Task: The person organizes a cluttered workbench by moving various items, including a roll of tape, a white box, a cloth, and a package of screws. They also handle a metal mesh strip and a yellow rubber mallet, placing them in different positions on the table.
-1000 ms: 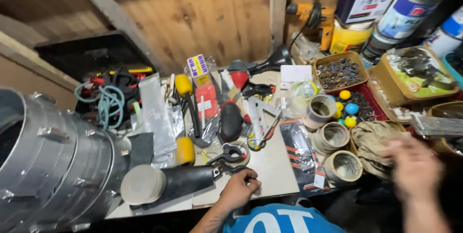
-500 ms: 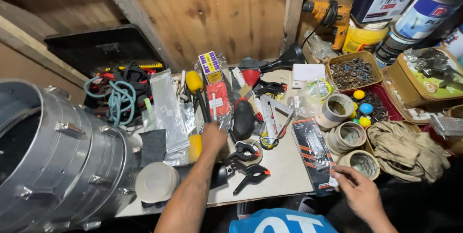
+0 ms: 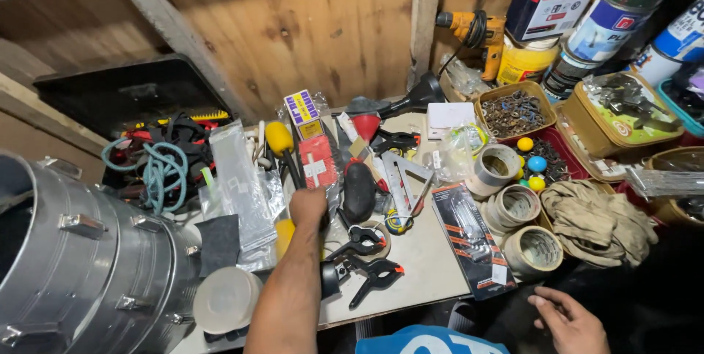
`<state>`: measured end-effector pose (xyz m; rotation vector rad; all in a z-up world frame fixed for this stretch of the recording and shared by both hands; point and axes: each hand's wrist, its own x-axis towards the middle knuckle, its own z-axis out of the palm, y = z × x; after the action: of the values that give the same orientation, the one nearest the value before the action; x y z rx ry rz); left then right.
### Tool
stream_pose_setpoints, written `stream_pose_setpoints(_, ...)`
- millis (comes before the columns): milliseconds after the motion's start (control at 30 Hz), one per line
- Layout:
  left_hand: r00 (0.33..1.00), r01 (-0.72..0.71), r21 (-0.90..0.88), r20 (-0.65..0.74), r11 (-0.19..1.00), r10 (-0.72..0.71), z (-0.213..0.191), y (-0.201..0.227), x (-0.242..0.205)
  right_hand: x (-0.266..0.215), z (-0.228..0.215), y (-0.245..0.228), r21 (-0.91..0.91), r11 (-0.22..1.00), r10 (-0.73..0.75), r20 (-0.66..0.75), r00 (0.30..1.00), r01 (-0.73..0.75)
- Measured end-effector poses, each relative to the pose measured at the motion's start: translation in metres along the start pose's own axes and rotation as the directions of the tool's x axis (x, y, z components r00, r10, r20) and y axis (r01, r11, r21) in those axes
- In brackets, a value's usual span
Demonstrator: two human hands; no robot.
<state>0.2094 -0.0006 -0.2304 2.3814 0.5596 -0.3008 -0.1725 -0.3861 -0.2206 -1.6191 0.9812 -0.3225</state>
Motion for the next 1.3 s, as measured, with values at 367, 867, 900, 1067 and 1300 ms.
stream_pose_setpoints(367,0.75,-0.477,-0.209,0.409,0.854,0.519,0.081,-0.053,-0.151,0.014,0.077,-0.02,-0.171,0.984,0.103,0.296,0.95,-0.053)
stream_pose_setpoints(867,0.628,-0.773,0.267,0.451,0.575,0.634,0.088,-0.113,-0.192,0.033,0.102,-0.009,-0.17,0.985,0.09,0.452,0.887,-0.014)
stream_pose_setpoints(900,0.694,-0.72,0.37,0.415,0.588,0.588,0.085,-0.116,-0.193,0.035,0.096,-0.011,-0.238,0.971,0.115,0.408,0.906,-0.016)
stream_pose_setpoints(1067,0.671,-0.741,0.362,0.37,0.565,0.643,0.096,-0.117,-0.2,0.034,0.081,-0.011,-0.304,0.952,0.135,0.338,0.932,-0.028)
stream_pose_setpoints(1300,0.541,-0.773,-0.061,0.457,0.632,0.706,0.087,-0.036,-0.218,0.03,0.091,-0.009,-0.333,0.943,0.131,0.397,0.908,0.01)
